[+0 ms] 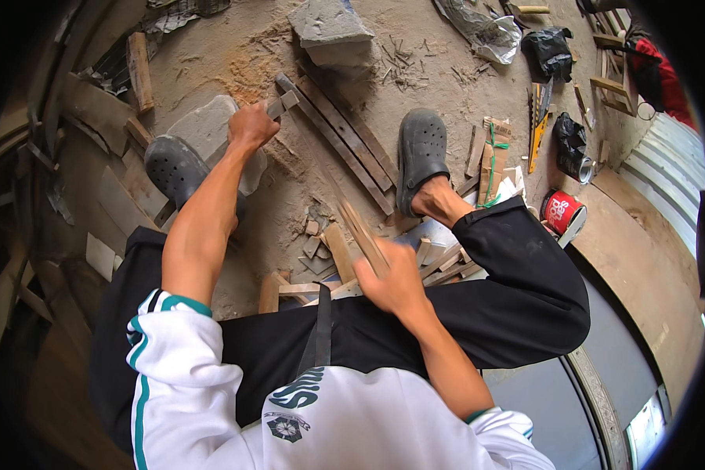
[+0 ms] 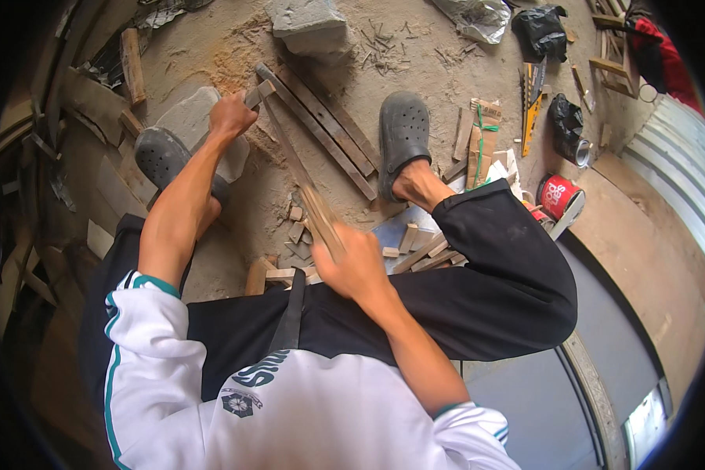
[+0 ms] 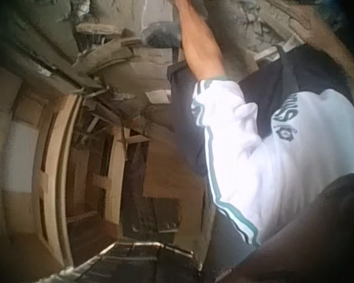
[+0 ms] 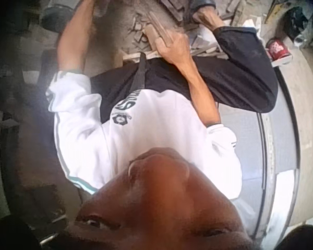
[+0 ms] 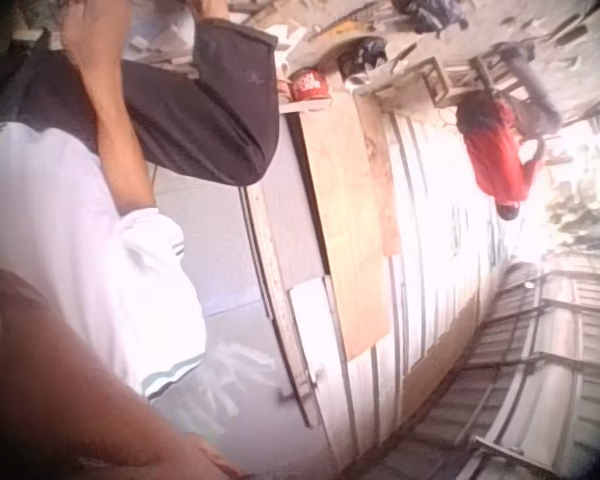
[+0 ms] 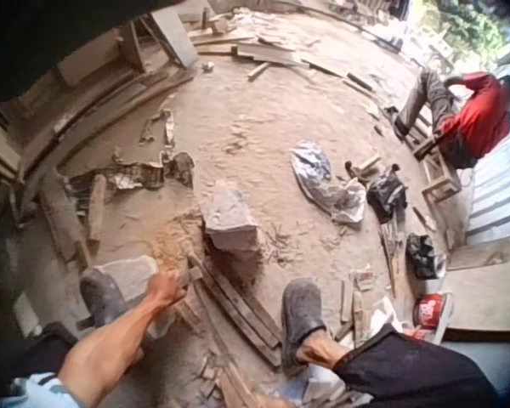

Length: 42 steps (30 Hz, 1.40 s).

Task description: The person uses a hammer and chisel to split a small wooden plank into thinner strips. They repeatedly strike the chisel to separate the wood, then handle the resulting pieces.

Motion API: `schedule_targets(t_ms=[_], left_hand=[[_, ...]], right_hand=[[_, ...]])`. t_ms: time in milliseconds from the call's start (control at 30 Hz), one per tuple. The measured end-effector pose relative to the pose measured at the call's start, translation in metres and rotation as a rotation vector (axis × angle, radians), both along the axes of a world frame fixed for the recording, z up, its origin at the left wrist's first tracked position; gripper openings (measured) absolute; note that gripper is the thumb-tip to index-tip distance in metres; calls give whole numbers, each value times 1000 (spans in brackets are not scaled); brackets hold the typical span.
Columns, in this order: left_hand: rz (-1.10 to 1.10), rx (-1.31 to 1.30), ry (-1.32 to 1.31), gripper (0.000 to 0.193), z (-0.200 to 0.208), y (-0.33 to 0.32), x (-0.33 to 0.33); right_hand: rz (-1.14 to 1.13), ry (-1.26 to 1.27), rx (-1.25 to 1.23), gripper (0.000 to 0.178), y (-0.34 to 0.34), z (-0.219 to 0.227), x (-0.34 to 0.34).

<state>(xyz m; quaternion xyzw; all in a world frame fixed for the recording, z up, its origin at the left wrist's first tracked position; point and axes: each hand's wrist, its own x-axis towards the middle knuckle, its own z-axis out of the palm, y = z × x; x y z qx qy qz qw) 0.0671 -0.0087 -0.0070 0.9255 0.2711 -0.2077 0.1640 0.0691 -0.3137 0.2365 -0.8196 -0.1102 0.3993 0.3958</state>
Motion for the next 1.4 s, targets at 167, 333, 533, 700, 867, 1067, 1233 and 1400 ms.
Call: schedule_targets(t_ms=[167,333,533,700,867,1067,1233,1400], left_hand=[[23,2,36,33,0,-1,4],[29,-7,40,32,10,-4,6],[31,-13,39,32,10,-5,3],[25,-27,61,31,8,-4,3],[-18,-31,77,32,8,-3,-3],[-39,-78,136,30,12,-15,-5],[-22,-91,57,21,16,-15,-5],[52,-104,73,25,-5,-9,-6]], right_hand=[[13,-69,48,18,11,-38,7],[6,-81,63,20,-5,-9,-6],[31,46,-77,18,21,-35,15],[39,-36,21,17,-12,6,-6],[45,-28,15,16,18,-39,9],[18,22,-46,17,22,-28,-6],[-15,-6,7,20,32,-26,-17],[21,-74,24,18,29,-37,-13]])
